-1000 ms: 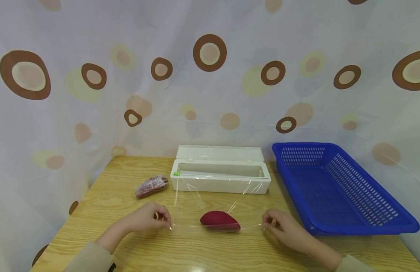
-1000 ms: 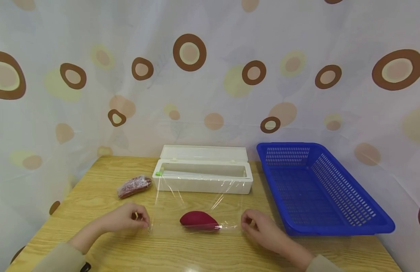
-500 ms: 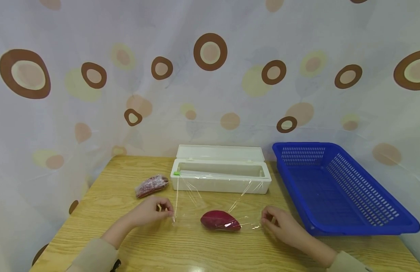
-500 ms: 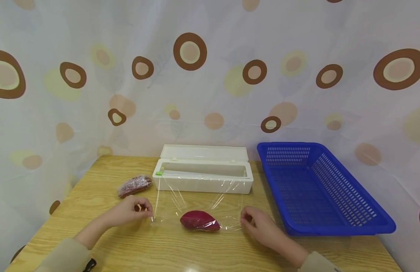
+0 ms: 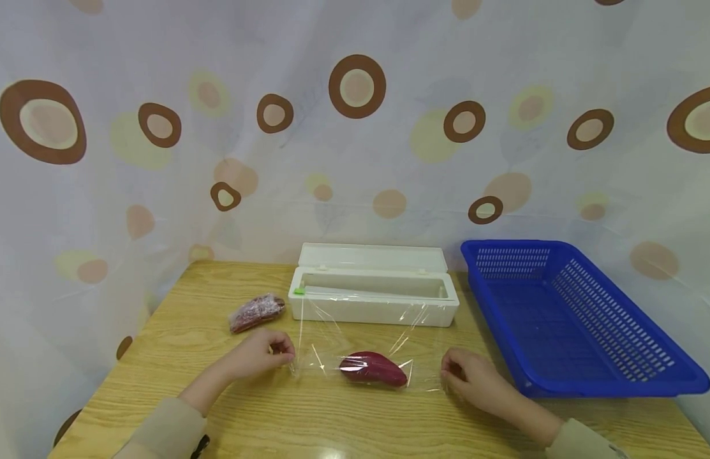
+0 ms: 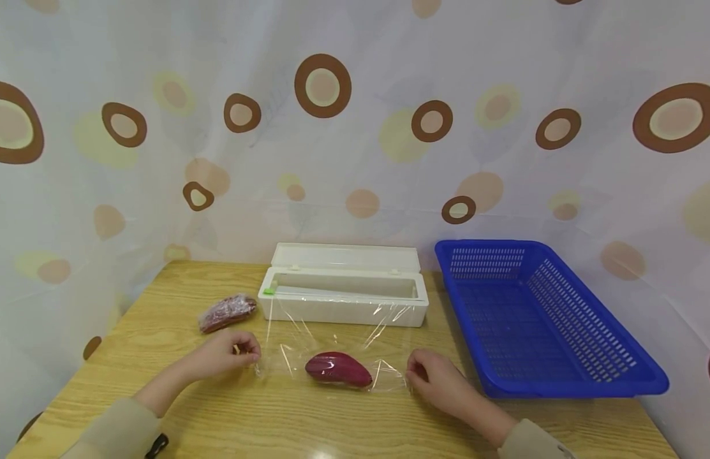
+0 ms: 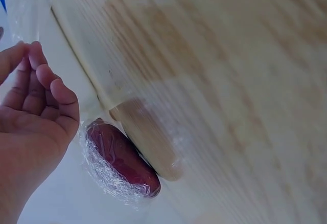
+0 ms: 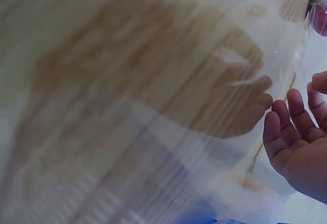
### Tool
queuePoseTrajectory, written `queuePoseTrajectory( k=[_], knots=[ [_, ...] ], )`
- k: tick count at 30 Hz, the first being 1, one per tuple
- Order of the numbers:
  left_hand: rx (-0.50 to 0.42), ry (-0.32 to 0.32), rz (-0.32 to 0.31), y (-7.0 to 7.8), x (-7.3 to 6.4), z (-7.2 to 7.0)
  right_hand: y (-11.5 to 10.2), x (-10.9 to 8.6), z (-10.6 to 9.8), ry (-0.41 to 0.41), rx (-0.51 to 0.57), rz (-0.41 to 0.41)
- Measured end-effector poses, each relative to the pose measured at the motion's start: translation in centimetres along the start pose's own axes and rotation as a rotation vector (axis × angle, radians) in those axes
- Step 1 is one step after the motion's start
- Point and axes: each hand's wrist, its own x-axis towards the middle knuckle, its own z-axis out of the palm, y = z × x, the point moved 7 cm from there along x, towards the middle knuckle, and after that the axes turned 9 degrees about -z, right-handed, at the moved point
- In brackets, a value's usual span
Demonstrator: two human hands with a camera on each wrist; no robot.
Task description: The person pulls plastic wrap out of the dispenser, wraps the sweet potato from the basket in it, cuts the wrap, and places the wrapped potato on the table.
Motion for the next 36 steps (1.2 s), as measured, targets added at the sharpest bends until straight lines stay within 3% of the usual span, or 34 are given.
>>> queuePoseTrajectory(
  k=[8,19,36],
  knots=[
    [0.018,-0.005,-0.042,0.3,0.4,0.3,0.2,0.3,0.5,-0.06,-0.01,0.035],
    [0.126,-0.021,-0.024,0.3,0.7,1.3,-0.1,0.7,1.1,-0.086,-0.016,-0.054],
    [0.065,-0.038,-0.103,-0.1,0.2,0.5,-0.2,0.4,-0.2,-0.049,0.041,-0.027]
  ],
)
